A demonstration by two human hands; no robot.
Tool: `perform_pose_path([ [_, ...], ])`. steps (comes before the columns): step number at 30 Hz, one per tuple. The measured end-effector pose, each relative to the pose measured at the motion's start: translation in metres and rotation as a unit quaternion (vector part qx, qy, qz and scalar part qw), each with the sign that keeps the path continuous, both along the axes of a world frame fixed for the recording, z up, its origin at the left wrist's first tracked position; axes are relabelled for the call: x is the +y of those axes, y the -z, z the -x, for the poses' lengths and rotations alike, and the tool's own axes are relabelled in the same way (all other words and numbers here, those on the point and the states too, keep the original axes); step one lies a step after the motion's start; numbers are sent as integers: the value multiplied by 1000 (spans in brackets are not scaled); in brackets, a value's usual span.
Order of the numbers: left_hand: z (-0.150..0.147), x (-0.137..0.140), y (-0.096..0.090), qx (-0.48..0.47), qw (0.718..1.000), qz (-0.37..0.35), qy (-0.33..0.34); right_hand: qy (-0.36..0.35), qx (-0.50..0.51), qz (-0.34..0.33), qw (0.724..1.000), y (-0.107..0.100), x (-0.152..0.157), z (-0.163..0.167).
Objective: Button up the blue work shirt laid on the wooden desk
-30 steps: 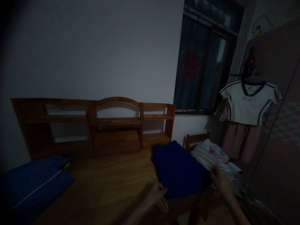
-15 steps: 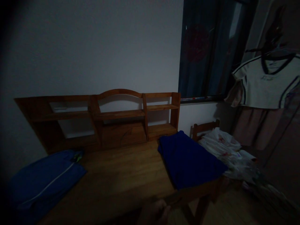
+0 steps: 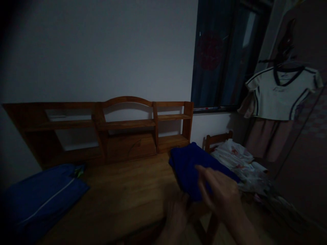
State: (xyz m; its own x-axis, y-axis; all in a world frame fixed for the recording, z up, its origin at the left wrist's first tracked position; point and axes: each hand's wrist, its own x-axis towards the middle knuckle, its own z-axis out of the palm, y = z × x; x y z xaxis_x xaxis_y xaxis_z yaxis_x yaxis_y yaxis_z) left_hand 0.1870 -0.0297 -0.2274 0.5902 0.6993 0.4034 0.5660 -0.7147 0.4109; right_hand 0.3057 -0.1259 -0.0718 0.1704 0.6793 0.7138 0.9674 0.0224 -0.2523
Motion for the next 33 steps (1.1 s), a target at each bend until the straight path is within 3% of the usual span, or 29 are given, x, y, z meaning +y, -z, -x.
perform_pose_path([
  [2, -4, -4, 1, 6, 1000, -6, -22, 84, -13, 72, 994, 21, 21, -42],
  [5, -6, -8, 0, 18, 999, -19, -37, 180, 13, 179, 967, 74, 37, -119],
  [8, -7, -8, 1, 37, 998, -29, -39, 195, 27, 249, 948, 128, 36, -178],
  [11, -6, -5, 3, 65, 997, -38, -29, 191, 35, 248, 949, 160, 31, -206],
  [18, 14, 5, -2, 131, 976, -156, 80, 205, 104, 277, 933, 172, 34, -224],
  [22, 23, 8, -14, 138, 968, -169, 122, 177, 100, 249, 947, 180, 36, -233],
  [27, 19, 3, -17, 95, 975, -171, 104, 181, 84, 224, 954, 194, 41, -241],
  [30, 9, -1, -18, 64, 969, -211, 107, 192, 77, 220, 953, 201, 43, -245],
  [33, -3, -2, -19, 102, 965, -220, 102, 197, 79, 214, 954, 204, 43, -246],
])
